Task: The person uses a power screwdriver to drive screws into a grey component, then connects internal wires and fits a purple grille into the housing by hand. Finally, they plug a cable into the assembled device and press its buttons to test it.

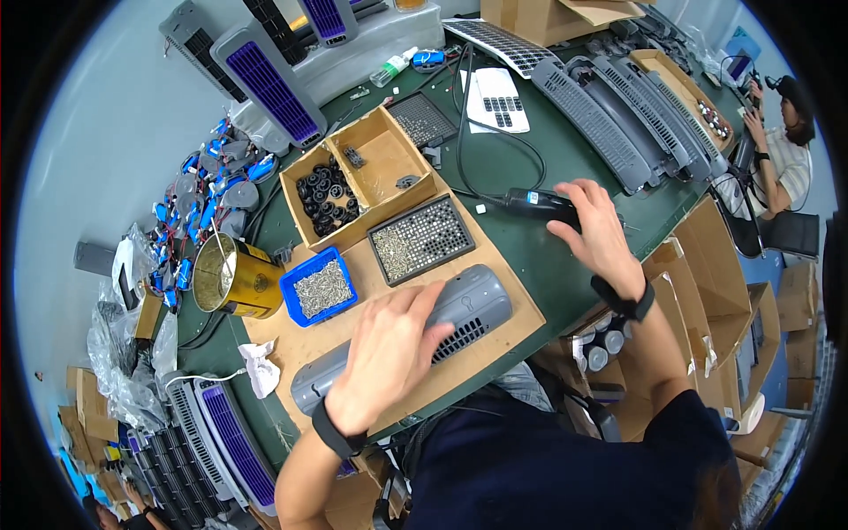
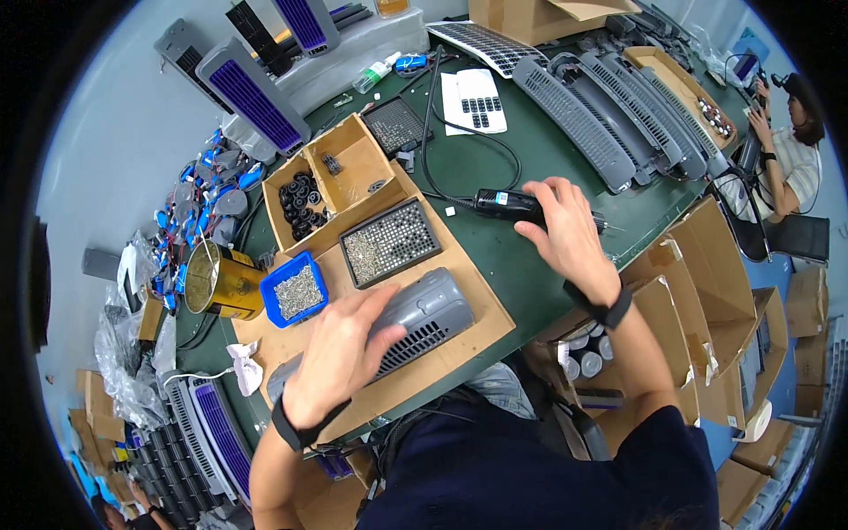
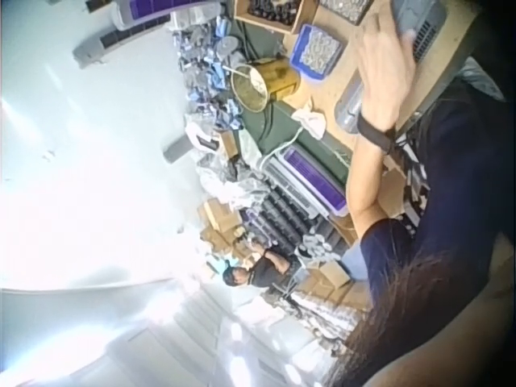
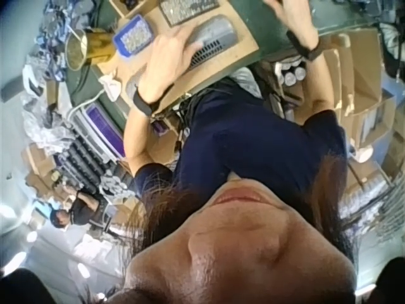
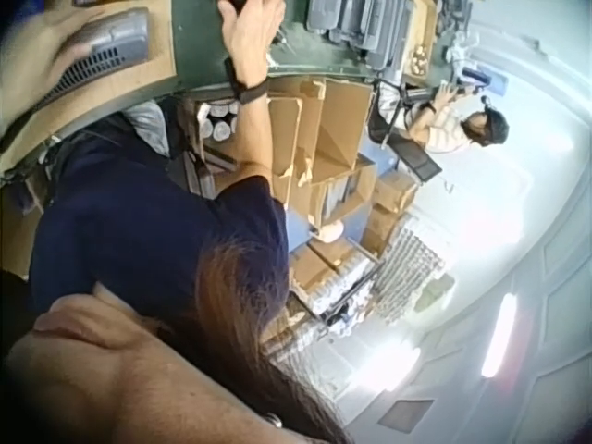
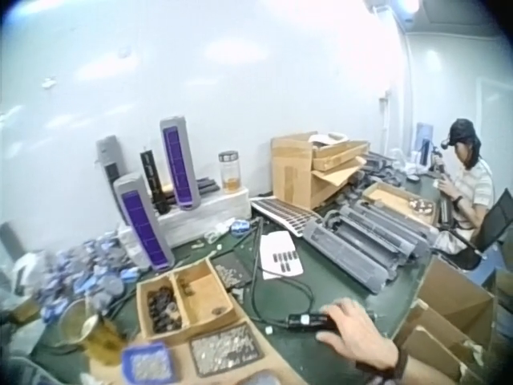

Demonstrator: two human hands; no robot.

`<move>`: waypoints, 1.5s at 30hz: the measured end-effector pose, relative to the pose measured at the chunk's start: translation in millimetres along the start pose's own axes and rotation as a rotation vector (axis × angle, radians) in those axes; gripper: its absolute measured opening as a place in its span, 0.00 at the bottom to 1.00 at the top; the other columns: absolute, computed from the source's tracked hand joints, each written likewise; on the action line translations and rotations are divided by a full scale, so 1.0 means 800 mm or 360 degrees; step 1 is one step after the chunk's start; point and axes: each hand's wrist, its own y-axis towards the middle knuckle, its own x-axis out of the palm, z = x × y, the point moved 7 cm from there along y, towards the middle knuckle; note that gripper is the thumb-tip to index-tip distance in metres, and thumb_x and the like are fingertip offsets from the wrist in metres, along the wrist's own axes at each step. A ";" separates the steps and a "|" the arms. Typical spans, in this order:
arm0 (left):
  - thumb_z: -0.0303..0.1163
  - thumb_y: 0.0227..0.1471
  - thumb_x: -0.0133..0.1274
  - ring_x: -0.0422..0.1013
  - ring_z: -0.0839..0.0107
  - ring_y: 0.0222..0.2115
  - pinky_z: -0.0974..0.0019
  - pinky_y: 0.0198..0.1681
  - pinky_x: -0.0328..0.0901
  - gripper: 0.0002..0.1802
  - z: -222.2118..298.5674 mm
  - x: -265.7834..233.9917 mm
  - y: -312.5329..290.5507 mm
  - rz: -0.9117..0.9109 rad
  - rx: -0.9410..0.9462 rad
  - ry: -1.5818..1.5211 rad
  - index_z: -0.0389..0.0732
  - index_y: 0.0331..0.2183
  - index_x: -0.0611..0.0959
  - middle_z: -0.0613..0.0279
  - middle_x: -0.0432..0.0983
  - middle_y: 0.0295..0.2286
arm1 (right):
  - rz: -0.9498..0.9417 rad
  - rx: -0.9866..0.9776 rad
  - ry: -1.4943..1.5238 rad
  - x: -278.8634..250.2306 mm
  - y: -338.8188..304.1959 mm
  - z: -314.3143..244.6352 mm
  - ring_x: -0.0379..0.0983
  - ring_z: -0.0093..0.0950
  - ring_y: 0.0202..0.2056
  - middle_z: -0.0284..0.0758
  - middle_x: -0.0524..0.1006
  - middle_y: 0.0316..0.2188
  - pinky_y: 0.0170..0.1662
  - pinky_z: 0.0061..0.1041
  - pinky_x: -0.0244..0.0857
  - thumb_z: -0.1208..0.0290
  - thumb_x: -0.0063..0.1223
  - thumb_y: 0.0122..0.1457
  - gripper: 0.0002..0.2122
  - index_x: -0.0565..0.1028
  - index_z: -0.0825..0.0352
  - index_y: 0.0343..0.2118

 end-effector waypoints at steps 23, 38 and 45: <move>0.36 0.26 0.71 0.68 0.55 0.44 0.57 0.49 0.64 0.57 -0.011 0.065 -0.011 0.0363 -0.0153 0.0834 0.43 0.60 0.63 0.51 0.68 0.45 | 0.0196 0.0034 0.2674 -0.017 0.001 -0.156 0.62 0.29 0.18 0.37 0.66 0.18 0.25 0.30 0.60 0.23 0.31 0.52 0.44 0.64 0.68 0.48; 0.29 0.51 0.48 0.72 0.53 0.38 0.57 0.45 0.68 0.30 -0.015 0.066 -0.008 0.0397 -0.0037 0.0878 0.39 0.57 0.69 0.43 0.74 0.39 | -0.0170 0.0385 0.2275 0.023 0.010 -0.191 0.60 0.25 0.14 0.34 0.65 0.13 0.20 0.23 0.58 0.17 0.38 0.40 0.44 0.62 0.65 0.32; 0.31 0.53 0.47 0.72 0.52 0.39 0.56 0.47 0.67 0.27 -0.015 0.064 -0.012 0.0462 -0.0014 0.0897 0.38 0.56 0.70 0.42 0.73 0.39 | -0.0457 0.0058 0.2310 0.013 0.014 -0.198 0.65 0.21 0.21 0.34 0.70 0.18 0.28 0.20 0.59 0.83 0.51 0.55 0.08 0.64 0.68 0.32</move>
